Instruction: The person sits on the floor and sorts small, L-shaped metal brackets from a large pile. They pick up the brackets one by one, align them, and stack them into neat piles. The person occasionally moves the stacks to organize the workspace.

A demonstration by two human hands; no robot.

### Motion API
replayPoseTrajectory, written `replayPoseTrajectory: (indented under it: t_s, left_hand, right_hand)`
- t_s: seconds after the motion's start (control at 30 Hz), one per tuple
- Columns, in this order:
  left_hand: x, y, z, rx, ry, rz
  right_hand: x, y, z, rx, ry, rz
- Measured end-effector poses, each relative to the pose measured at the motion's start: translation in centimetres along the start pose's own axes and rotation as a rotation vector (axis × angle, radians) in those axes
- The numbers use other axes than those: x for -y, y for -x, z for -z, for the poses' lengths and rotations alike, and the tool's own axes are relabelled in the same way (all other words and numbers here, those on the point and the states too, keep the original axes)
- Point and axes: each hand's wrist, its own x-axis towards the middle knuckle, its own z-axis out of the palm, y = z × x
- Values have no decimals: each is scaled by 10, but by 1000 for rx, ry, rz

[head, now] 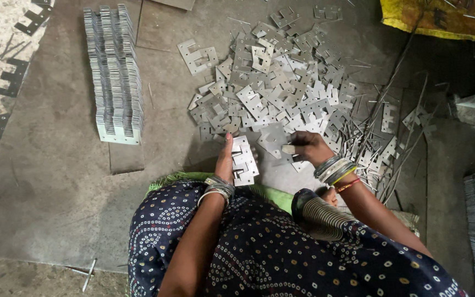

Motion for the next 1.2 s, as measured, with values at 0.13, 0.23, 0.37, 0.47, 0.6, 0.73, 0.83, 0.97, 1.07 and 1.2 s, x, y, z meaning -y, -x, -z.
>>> replayPoseTrajectory:
  t_s: [0.13, 0.23, 0.37, 0.47, 0.6, 0.73, 0.83, 0.97, 1.07, 1.2]
  left_hand:
    - [3, -2, 6, -87, -126, -27]
    - [-1, 0, 4, -121, -68, 39]
    - [-6, 7, -6, -12, 53, 110]
    - [-9, 11, -10, 45, 5, 89]
    - [-10, 9, -12, 95, 46, 66]
    - [-4, 5, -5, 29, 30, 47]
    - [-2, 1, -2, -1, 51, 33]
    - [-5, 1, -5, -69, 101, 133]
    - [-8, 9, -5, -8, 61, 136]
    - [-10, 11, -6, -29, -63, 118]
  right_hand:
    - [22, 27, -29, -136, 579, 791]
    - [17, 23, -28, -216, 820, 627]
    - [-43, 9, -7, -292, 1177, 215]
    - [-89, 4, -3, -290, 1314, 322]
    - [-85, 1, -1, -218, 1329, -7]
    - [-51, 12, -2, -260, 1231, -186]
    - [-36, 32, -8, -337, 998, 804]
    - [-21, 20, -20, -309, 1092, 684]
    - [-28, -7, -32, -178, 1197, 322]
    - [-55, -37, -46, -61, 1361, 236]
